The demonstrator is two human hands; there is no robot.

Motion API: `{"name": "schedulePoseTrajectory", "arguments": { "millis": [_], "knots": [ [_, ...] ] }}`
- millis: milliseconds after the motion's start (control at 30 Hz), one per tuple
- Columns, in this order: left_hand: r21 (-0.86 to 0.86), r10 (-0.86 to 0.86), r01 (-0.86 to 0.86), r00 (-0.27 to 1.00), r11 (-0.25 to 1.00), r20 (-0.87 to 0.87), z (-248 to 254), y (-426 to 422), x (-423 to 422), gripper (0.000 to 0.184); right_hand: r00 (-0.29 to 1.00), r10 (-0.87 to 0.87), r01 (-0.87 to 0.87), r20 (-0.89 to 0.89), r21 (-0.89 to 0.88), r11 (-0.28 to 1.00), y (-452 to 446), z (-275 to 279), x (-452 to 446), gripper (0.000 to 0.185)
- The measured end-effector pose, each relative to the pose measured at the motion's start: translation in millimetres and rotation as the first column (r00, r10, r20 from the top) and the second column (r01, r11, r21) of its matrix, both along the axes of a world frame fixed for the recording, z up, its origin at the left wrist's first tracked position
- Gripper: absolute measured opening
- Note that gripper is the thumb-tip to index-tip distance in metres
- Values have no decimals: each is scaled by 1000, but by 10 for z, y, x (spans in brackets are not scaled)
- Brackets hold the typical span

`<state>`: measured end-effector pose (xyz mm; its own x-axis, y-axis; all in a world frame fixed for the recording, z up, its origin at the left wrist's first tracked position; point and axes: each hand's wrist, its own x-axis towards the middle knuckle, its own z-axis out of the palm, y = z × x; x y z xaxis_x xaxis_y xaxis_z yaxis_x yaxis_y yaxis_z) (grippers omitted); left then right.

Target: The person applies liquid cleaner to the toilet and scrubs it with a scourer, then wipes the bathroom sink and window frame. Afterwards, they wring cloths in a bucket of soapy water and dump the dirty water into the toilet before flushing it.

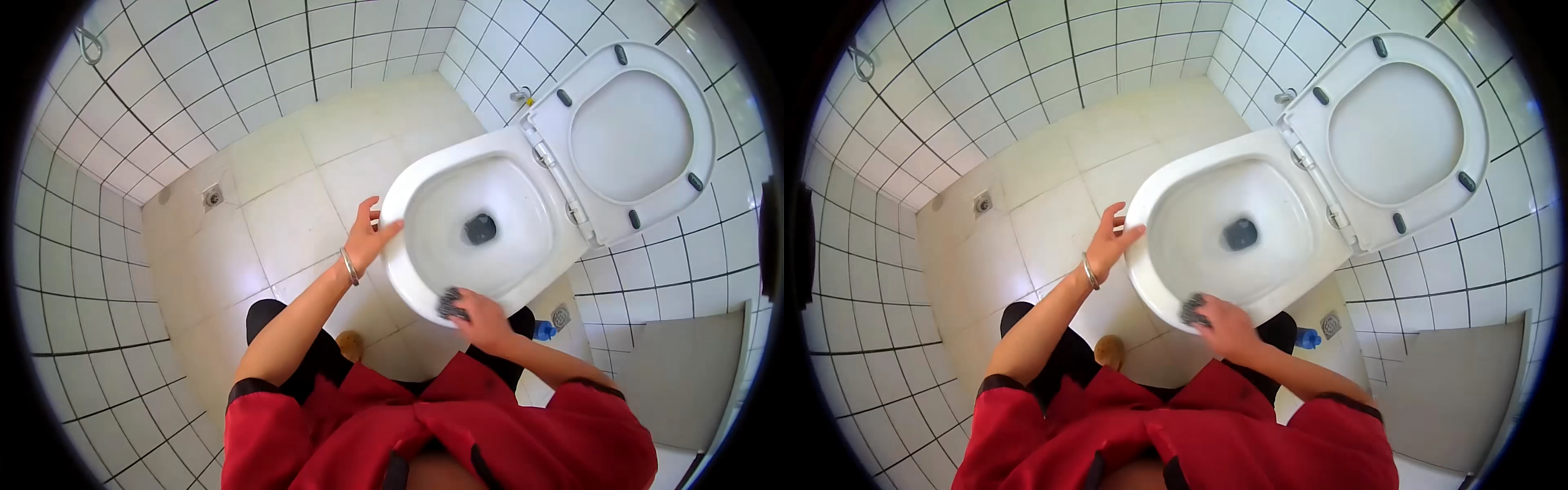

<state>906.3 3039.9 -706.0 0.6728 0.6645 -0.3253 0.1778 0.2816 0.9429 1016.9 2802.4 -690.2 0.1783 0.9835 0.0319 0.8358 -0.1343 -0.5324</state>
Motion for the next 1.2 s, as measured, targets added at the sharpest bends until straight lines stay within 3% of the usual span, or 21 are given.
{"name": "schedulePoseTrajectory", "arguments": {
  "millis": [33, 100, 167, 233, 267, 300, 367, 433, 467, 500, 533, 567, 633, 733, 767, 833, 900, 967, 1033, 1133, 1200],
  "knots": [
    [0, -9, 9, 1000, 1000, 5, -25, -26, 41, 75, 998, 5, -6, 67, 5, 1000, -170, 12, 206, 26],
    [263, -70, 65, 997, 963, 11, -137, -62, 128, 82, 977, -10, 14, 213, -18, 1000, -501, -121, 801, 25],
    [326, -26, -5, 996, 945, 91, -359, -105, 235, 84, 900, -244, 285, 361, -65, 956, -509, -42, 1476, 21],
    [441, -29, 44, 999, 896, -41, -397, -97, 366, 83, 767, -204, 211, 609, 60, 976, -453, 178, 1787, 17],
    [519, 19, 26, 997, 854, -81, -403, -168, 422, 81, 861, -344, 435, 374, -192, 880, -447, 83, 1597, 19],
    [518, 16, 29, 996, 855, -82, -370, -198, 473, 81, 909, -342, 388, 239, -183, 903, -519, -245, 1414, 22],
    [480, -10, 79, 989, 874, -145, -301, -240, 576, 81, 945, -117, 59, 305, 193, 980, 114, -164, 986, 31],
    [494, -15, 77, 992, 866, -129, -291, -189, 666, 79, 977, -166, 98, 136, 405, 909, 1030, -156, 963, 37],
    [519, 4, 29, 998, 854, -62, -297, -123, 634, 77, 956, -21, -83, 292, 337, 938, 1463, -271, 934, 38],
    [541, 21, -20, 1000, 841, 6, -314, -54, 600, 76, 950, 53, -196, 308, 456, 868, 1764, -344, 979, 33],
    [578, 86, -82, 996, 812, 20, -447, -51, 533, 73, 875, 53, -277, 481, 406, 871, 1867, -369, 1171, 28],
    [577, 84, -79, 996, 813, 19, -416, -21, 521, 73, 875, 52, -274, 480, 406, 872, 1952, -360, 1553, 28],
    [498, 130, -78, 989, 864, -70, -294, 18, 562, 73, 759, -385, 118, 525, 470, 875, 1893, -379, 2367, 25],
    [517, 90, -59, 995, 854, -35, -317, -47, 634, 72, 727, -425, 0, 540, 619, 785, 1975, -912, 2315, 23],
    [518, 71, -43, 997, 854, -34, -326, -68, 647, 72, 717, -440, 14, 540, 620, 784, 1980, -846, 2294, 23],
    [493, 111, -85, 994, 866, -24, -341, -99, 673, 70, 725, -326, 59, 607, 417, 907, 1946, -522, 2273, 24],
    [497, 117, -95, 993, 863, -14, -319, -125, 722, 69, 535, -437, 161, 723, 420, 893, 1867, -188, 2690, 22],
    [451, 103, -89, 995, 888, -6, -244, -131, 739, 68, 583, -417, 171, 697, 397, 902, 1739, -75, 2776, 19],
    [446, 84, -73, 996, 892, -5, -242, -170, 747, 67, 667, -291, 166, 686, 244, 955, 1360, -201, 2902, 17],
    [559, 148, -64, 983, 827, -107, -336, -228, 747, 67, 637, -237, 54, 733, 264, 963, 455, -334, 2970, 8],
    [589, 115, -59, 992, 806, -57, -408, -66, 829, 67, 651, -178, 20, 738, 218, 976, 777, -224, 3131, 8]
  ]
}}
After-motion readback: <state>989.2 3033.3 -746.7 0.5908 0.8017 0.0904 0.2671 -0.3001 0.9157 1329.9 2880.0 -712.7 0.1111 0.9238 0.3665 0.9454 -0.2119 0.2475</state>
